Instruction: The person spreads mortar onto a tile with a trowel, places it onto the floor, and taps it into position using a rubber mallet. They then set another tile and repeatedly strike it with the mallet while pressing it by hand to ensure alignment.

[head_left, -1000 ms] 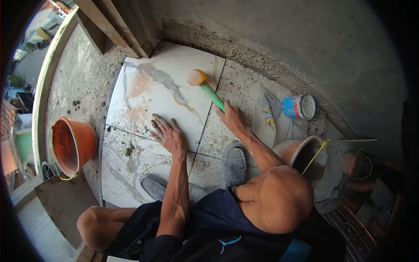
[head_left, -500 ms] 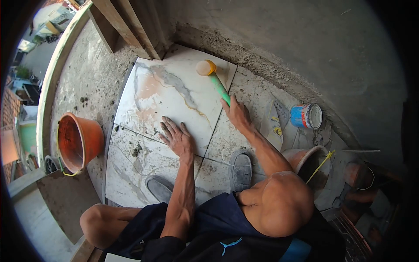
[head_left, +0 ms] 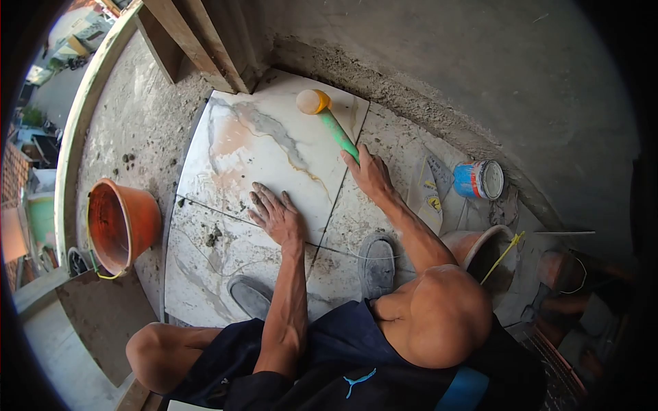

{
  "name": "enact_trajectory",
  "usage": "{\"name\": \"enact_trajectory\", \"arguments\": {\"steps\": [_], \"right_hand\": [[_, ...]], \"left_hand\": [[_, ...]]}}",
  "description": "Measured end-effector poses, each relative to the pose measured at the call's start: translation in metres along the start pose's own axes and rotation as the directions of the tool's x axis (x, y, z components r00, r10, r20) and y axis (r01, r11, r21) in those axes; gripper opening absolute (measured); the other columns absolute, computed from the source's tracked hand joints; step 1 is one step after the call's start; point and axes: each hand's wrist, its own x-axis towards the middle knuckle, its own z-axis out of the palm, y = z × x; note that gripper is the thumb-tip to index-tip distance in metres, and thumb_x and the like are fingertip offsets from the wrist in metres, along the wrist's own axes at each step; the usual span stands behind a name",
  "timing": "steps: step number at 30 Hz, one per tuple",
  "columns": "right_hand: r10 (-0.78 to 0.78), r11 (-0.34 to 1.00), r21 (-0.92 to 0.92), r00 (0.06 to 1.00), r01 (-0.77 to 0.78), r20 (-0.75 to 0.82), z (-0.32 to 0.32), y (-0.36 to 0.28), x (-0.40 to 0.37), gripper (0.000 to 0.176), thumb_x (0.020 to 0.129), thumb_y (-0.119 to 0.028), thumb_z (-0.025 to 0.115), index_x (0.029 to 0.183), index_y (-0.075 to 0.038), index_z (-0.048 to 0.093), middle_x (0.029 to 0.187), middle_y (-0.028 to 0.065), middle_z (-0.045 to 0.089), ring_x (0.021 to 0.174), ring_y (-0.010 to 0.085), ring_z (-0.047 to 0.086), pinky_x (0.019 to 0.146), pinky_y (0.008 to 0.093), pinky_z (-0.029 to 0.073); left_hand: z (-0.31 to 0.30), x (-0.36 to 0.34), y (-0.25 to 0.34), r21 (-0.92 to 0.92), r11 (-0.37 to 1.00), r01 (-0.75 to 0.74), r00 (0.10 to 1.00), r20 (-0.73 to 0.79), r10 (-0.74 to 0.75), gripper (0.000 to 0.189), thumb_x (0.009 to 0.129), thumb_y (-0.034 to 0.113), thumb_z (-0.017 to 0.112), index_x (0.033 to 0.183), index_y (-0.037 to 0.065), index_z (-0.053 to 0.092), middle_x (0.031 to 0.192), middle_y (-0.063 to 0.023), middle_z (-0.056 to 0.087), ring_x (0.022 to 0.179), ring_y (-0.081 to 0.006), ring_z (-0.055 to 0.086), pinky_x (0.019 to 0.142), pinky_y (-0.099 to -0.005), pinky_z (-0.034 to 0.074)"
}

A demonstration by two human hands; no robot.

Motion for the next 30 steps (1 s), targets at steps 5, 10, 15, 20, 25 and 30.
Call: {"name": "enact_trajectory", "arguments": {"steps": [5,10,15,20,25,30], "right_hand": [[0.022,0.999,-0.048,1.0,-0.021,0.019,0.008,0.009,-0.015,0.04,0.092,-0.042,0.049,0.086,-0.003,0.045,0.058,0.0227,0.056,0.056,0.0414,0.059,0.046,0.0476,0.043],[-0.085,0.981,0.169,0.996,0.091,-0.04,-0.029,-0.009,-0.039,0.039,0.092,-0.043,0.049,0.086,-0.004,0.048,0.056,0.0164,0.055,0.054,0.0368,0.058,0.048,0.0423,0.044],[-0.224,0.954,0.19,0.972,0.232,-0.065,-0.011,0.012,-0.074,0.038,0.091,-0.041,0.052,0.086,-0.003,0.048,0.057,0.0163,0.055,0.055,0.0365,0.059,0.047,0.0418,0.044],[-0.225,0.974,0.023,0.969,0.224,0.1,-0.018,0.007,-0.081,0.038,0.09,-0.04,0.053,0.086,-0.002,0.048,0.061,0.0204,0.058,0.056,0.0388,0.06,0.045,0.044,0.044],[-0.036,0.984,-0.159,0.957,0.085,0.287,-0.008,0.017,-0.077,0.036,0.09,-0.036,0.055,0.09,-0.001,0.05,0.065,0.0226,0.057,0.064,0.044,0.058,0.052,0.0464,0.044],[-0.162,0.983,-0.057,0.967,0.177,0.196,0.001,0.014,-0.075,0.039,0.09,-0.041,0.052,0.085,-0.003,0.048,0.065,0.0214,0.059,0.062,0.0415,0.059,0.049,0.0471,0.044]], "left_hand": [[0.003,-0.001,-0.001,0.024,1.0,-0.015,1.0,-0.012,0.015,0.061,0.097,0.04,0.029,0.145,0.005,0.015,0.151,-0.0072,0.019,0.14,-0.0233,0.016,0.112,-0.0455,0.007],[0.005,0.0,-0.006,-0.096,0.995,-0.042,0.998,-0.051,0.037,0.062,0.097,0.038,0.031,0.143,0.001,0.017,0.151,-0.0104,0.018,0.14,-0.0253,0.015,0.112,-0.0487,0.008],[0.009,-0.011,-0.015,0.01,1.0,0.004,0.996,-0.084,-0.003,0.06,0.096,0.037,0.034,0.142,0.002,0.022,0.151,-0.0113,0.016,0.14,-0.0274,0.012,0.112,-0.049,0.008],[0.005,-0.012,-0.01,0.001,1.0,0.028,0.999,-0.041,-0.028,0.059,0.096,0.036,0.034,0.142,0.002,0.023,0.152,-0.0114,0.014,0.14,-0.0278,0.011,0.111,-0.05,0.007],[0.002,-0.016,-0.008,0.004,0.999,0.046,0.999,-0.024,-0.046,0.059,0.096,0.037,0.033,0.143,0.002,0.022,0.152,-0.0118,0.012,0.141,-0.0271,0.01,0.112,-0.0494,0.005],[-0.001,-0.011,-0.01,-0.039,0.998,0.054,0.999,0.008,-0.054,0.06,0.096,0.036,0.031,0.144,0.003,0.015,0.152,-0.0115,0.009,0.141,-0.0267,0.007,0.112,-0.0493,0.003]]}}
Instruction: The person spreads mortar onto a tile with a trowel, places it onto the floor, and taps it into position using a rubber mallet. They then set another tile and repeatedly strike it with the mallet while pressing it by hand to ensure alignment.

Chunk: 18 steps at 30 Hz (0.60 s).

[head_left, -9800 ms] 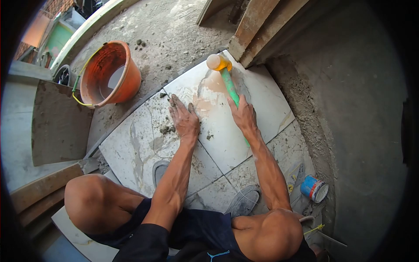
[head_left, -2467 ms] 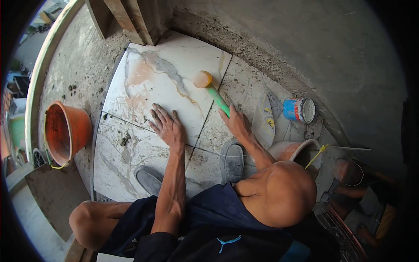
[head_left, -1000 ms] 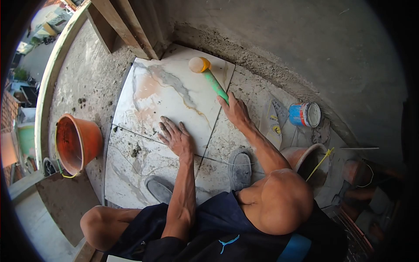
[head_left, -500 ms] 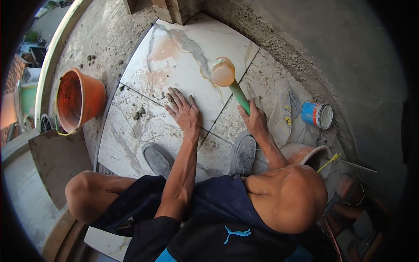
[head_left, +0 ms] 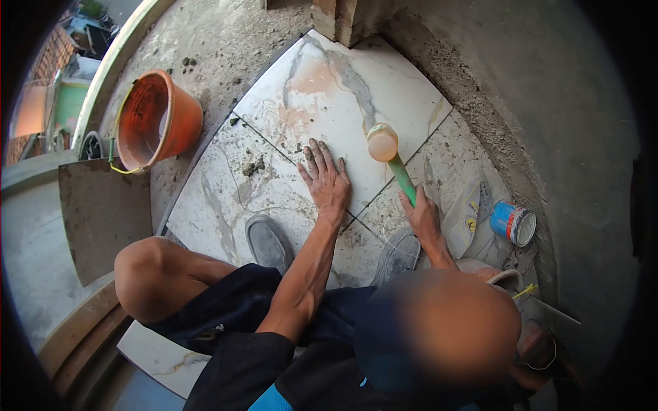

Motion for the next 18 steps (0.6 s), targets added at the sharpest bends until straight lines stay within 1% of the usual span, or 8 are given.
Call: {"name": "enact_trajectory", "arguments": {"steps": [1,5,7,9,11,13,14,18], "right_hand": [[0.083,0.991,-0.113,0.994,-0.075,0.07,0.002,-0.001,0.004,0.037,0.09,-0.04,0.053,0.085,-0.003,0.048,0.064,0.0212,0.059,0.062,0.0416,0.059,0.049,0.0467,0.043],[-0.084,0.988,0.125,0.994,0.092,-0.069,-0.007,-0.022,0.015,0.039,0.091,-0.041,0.051,0.088,-0.002,0.048,0.067,0.0235,0.059,0.063,0.0441,0.058,0.051,0.0494,0.043],[-0.134,0.98,0.138,0.989,0.142,-0.066,0.003,-0.017,0.023,0.041,0.092,-0.043,0.049,0.09,-0.001,0.049,0.067,0.0235,0.059,0.063,0.0439,0.058,0.051,0.05,0.041],[-0.003,0.999,-0.042,0.995,0.007,0.1,0.004,-0.025,0.042,0.04,0.092,-0.041,0.051,0.088,-0.001,0.05,0.065,0.0219,0.058,0.061,0.0418,0.058,0.051,0.0485,0.041],[0.027,1.0,-0.001,0.993,-0.027,0.118,-0.01,-0.054,0.055,0.039,0.091,-0.04,0.052,0.086,-0.001,0.05,0.065,0.0212,0.058,0.06,0.0407,0.058,0.052,0.0469,0.042],[-0.091,0.976,0.2,0.996,0.088,0.005,-0.014,-0.074,0.065,0.04,0.092,-0.04,0.051,0.083,-0.001,0.051,0.064,0.0208,0.058,0.061,0.0411,0.058,0.052,0.0456,0.042],[-0.136,0.954,0.265,0.99,0.138,-0.028,-0.016,-0.085,0.072,0.039,0.092,-0.039,0.051,0.085,-0.001,0.05,0.063,0.0203,0.058,0.061,0.0413,0.058,0.052,0.0447,0.043],[-0.218,0.901,0.349,0.965,0.257,-0.148,0.007,-0.103,0.109,0.04,0.092,-0.04,0.05,0.088,0.0,0.05,0.061,0.0202,0.057,0.059,0.0412,0.058,0.052,0.0452,0.043]], "left_hand": [[0.0,-0.001,0.0,0.002,1.0,-0.012,1.0,0.01,0.012,0.06,0.096,0.036,0.031,0.144,0.002,0.015,0.152,-0.0118,0.009,0.141,-0.0267,0.007,0.112,-0.0494,0.003],[0.006,-0.001,-0.005,-0.077,0.997,-0.027,0.999,-0.032,0.025,0.061,0.095,0.035,0.033,0.143,0.001,0.018,0.152,-0.0129,0.012,0.141,-0.027,0.008,0.112,-0.05,0.004],[0.01,-0.001,-0.009,-0.016,1.0,-0.014,0.997,-0.073,0.013,0.062,0.095,0.034,0.035,0.143,-0.001,0.017,0.151,-0.0135,0.014,0.141,-0.0267,0.01,0.112,-0.0481,0.006],[0.013,0.006,-0.014,-0.14,0.99,-0.015,0.99,-0.138,-0.004,0.063,0.094,0.033,0.037,0.142,-0.003,0.016,0.151,-0.0147,0.016,0.14,-0.0277,0.013,0.112,-0.0456,0.009],[0.002,0.036,-0.029,-0.154,0.988,0.017,0.989,-0.142,-0.04,0.064,0.094,0.032,0.037,0.142,-0.004,0.015,0.15,-0.0156,0.016,0.14,-0.0286,0.015,0.112,-0.0438,0.011],[-0.008,0.083,-0.053,-0.179,0.984,0.013,0.971,-0.231,-0.054,0.065,0.094,0.033,0.037,0.142,-0.004,0.014,0.15,-0.0159,0.016,0.139,-0.0292,0.015,0.112,-0.0453,0.011],[-0.017,0.1,-0.066,-0.131,0.991,0.022,0.978,-0.203,-0.049,0.065,0.095,0.035,0.036,0.142,-0.003,0.014,0.15,-0.0156,0.016,0.14,-0.029,0.014,0.113,-0.0456,0.009],[-0.019,0.116,-0.081,-0.014,1.0,0.003,0.986,-0.166,-0.005,0.064,0.095,0.039,0.031,0.143,-0.002,0.017,0.151,-0.0148,0.014,0.14,-0.029,0.01,0.113,-0.0465,0.007]]}}
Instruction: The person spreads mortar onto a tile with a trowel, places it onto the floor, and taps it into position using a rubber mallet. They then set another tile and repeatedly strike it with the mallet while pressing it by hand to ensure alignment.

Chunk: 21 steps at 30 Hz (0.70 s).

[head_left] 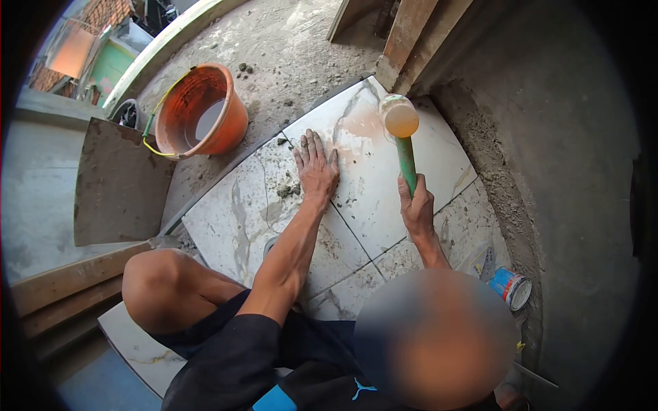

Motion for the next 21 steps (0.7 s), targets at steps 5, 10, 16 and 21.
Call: {"name": "enact_trajectory", "arguments": {"steps": [5,10,16,21], "right_hand": [[0.097,0.977,-0.201,0.989,-0.074,0.11,0.009,0.019,0.021,0.04,0.093,-0.042,0.048,0.091,-0.001,0.047,0.061,0.0229,0.057,0.06,0.0443,0.058,0.051,0.0495,0.043],[0.136,0.914,-0.391,0.99,-0.11,0.04,0.028,0.021,0.021,0.039,0.092,-0.04,0.05,0.088,-0.001,0.047,0.062,0.023,0.058,0.061,0.0431,0.059,0.05,0.048,0.044],[0.087,0.96,-0.27,0.995,-0.071,0.048,0.025,0.016,0.025,0.038,0.092,-0.037,0.05,0.091,0.0,0.046,0.065,0.0264,0.058,0.064,0.0437,0.06,0.053,0.0507,0.046],[0.105,0.97,-0.226,0.993,-0.091,0.051,0.012,0.009,0.036,0.037,0.092,-0.036,0.05,0.087,0.0,0.045,0.063,0.0267,0.058,0.062,0.0447,0.059,0.054,0.0501,0.047]], "left_hand": [[-0.002,0.0,0.002,0.021,1.0,0.006,1.0,0.003,-0.006,0.063,0.095,0.04,0.031,0.142,-0.001,0.021,0.151,-0.0149,0.014,0.14,-0.0301,0.011,0.113,-0.0469,0.007],[-0.003,-0.001,0.002,-0.025,1.0,-0.008,1.0,-0.008,0.007,0.061,0.095,0.038,0.033,0.142,-0.001,0.023,0.15,-0.0153,0.016,0.139,-0.0303,0.013,0.112,-0.047,0.008],[0.001,-0.001,0.001,0.021,1.0,-0.002,1.0,-0.023,0.003,0.062,0.094,0.038,0.035,0.141,-0.001,0.025,0.15,-0.0144,0.018,0.139,-0.0291,0.014,0.112,-0.0473,0.009],[0.001,0.001,0.002,0.002,1.0,0.002,0.999,-0.046,-0.002,0.063,0.093,0.037,0.035,0.141,-0.003,0.023,0.15,-0.0148,0.017,0.14,-0.029,0.013,0.113,-0.0468,0.008]]}}
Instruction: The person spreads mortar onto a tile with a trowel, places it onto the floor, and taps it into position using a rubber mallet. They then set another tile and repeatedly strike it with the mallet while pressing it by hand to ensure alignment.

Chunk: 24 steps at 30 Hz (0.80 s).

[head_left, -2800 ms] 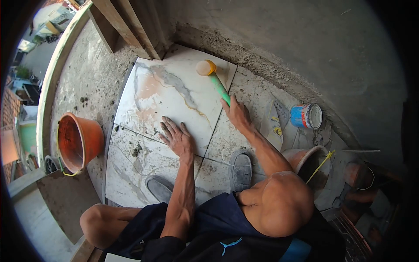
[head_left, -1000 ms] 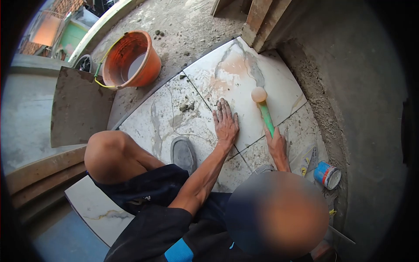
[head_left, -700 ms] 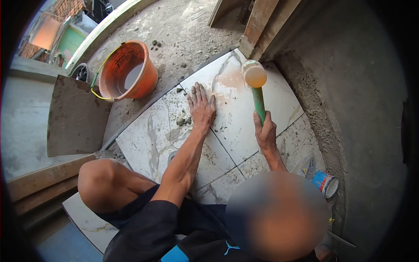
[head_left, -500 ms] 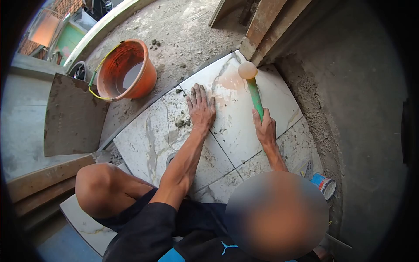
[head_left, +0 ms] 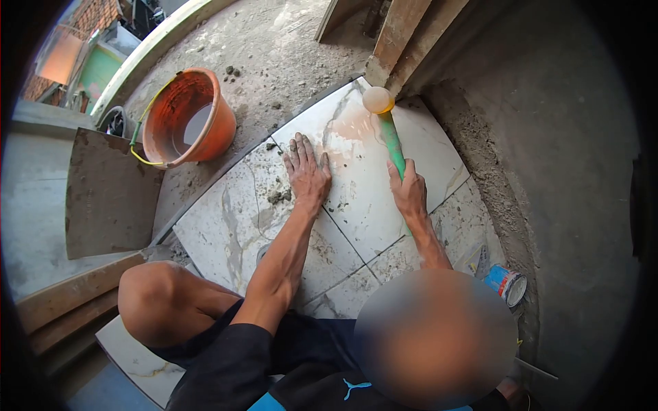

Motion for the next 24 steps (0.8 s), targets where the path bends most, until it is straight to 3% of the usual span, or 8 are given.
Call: {"name": "enact_trajectory", "arguments": {"steps": [2,4,9,13,18,20,22,24], "right_hand": [[-0.051,0.998,0.023,0.997,0.052,-0.062,0.012,0.006,-0.009,0.039,0.092,-0.037,0.049,0.087,0.001,0.046,0.063,0.0271,0.058,0.063,0.0457,0.059,0.054,0.0505,0.046],[0.009,0.986,-0.165,1.0,-0.005,0.028,0.028,0.019,-0.004,0.038,0.092,-0.037,0.049,0.088,0.0,0.044,0.063,0.0264,0.058,0.062,0.046,0.058,0.052,0.0507,0.045],[-0.05,0.998,0.036,0.997,0.053,-0.062,0.022,0.009,-0.014,0.037,0.092,-0.038,0.049,0.088,-0.001,0.046,0.065,0.0276,0.058,0.066,0.0462,0.059,0.053,0.0505,0.045],[0.008,0.996,-0.091,0.997,-0.001,0.076,0.017,0.004,-0.009,0.034,0.092,-0.036,0.051,0.087,-0.003,0.046,0.063,0.0254,0.058,0.064,0.0445,0.059,0.052,0.0479,0.045],[-0.146,0.966,0.205,0.987,0.156,-0.067,0.006,-0.027,-0.054,0.036,0.092,-0.037,0.05,0.089,-0.001,0.047,0.067,0.024,0.059,0.063,0.0443,0.058,0.054,0.0473,0.044],[-0.169,0.971,0.156,0.983,0.178,-0.074,0.027,-0.009,-0.05,0.035,0.093,-0.036,0.05,0.089,-0.001,0.047,0.066,0.0242,0.058,0.063,0.0443,0.058,0.054,0.0479,0.044],[-0.035,0.99,-0.133,0.989,0.054,0.141,0.03,-0.007,-0.034,0.03,0.092,-0.031,0.052,0.088,-0.002,0.045,0.063,0.0233,0.056,0.062,0.0437,0.058,0.052,0.0468,0.044],[-0.068,0.995,-0.065,0.985,0.079,0.155,0.015,-0.016,-0.032,0.031,0.093,-0.031,0.051,0.088,-0.002,0.044,0.062,0.0236,0.056,0.062,0.0444,0.058,0.051,0.0476,0.044]], "left_hand": [[0.002,0.001,-0.001,-0.002,1.0,0.003,1.0,0.013,-0.003,0.064,0.094,0.037,0.035,0.141,-0.003,0.021,0.15,-0.0155,0.016,0.14,-0.0301,0.012,0.113,-0.0466,0.007],[0.0,0.001,0.001,-0.002,1.0,0.023,1.0,0.009,-0.023,0.065,0.094,0.037,0.035,0.142,-0.003,0.018,0.151,-0.0163,0.014,0.14,-0.0312,0.011,0.113,-0.0465,0.006],[-0.004,0.003,0.0,-0.042,0.999,0.026,0.999,0.046,-0.024,0.067,0.093,0.038,0.035,0.141,-0.005,0.018,0.15,-0.0179,0.013,0.14,-0.0324,0.011,0.113,-0.0465,0.006],[-0.005,0.001,-0.004,-0.076,0.997,0.014,0.998,0.067,-0.009,0.068,0.093,0.039,0.035,0.141,-0.005,0.017,0.15,-0.0181,0.013,0.139,-0.033,0.012,0.113,-0.0465,0.008],[-0.009,-0.003,-0.02,-0.105,0.993,0.046,0.998,0.055,-0.041,0.072,0.093,0.042,0.035,0.141,-0.007,0.016,0.15,-0.0208,0.012,0.139,-0.0337,0.011,0.113,-0.0432,0.01],[-0.011,-0.007,-0.019,-0.082,0.996,0.031,0.996,0.082,-0.025,0.073,0.093,0.043,0.036,0.14,-0.008,0.015,0.15,-0.0217,0.012,0.139,-0.0338,0.01,0.113,-0.0435,0.009],[-0.011,-0.004,-0.019,-0.052,0.998,0.029,0.998,0.059,-0.026,0.072,0.093,0.042,0.035,0.14,-0.008,0.016,0.15,-0.0216,0.011,0.139,-0.0336,0.009,0.113,-0.0433,0.008],[-0.009,-0.004,-0.017,-0.075,0.997,0.034,0.999,0.041,-0.031,0.071,0.093,0.042,0.036,0.14,-0.008,0.017,0.15,-0.0217,0.012,0.139,-0.0351,0.009,0.113,-0.0446,0.008]]}}
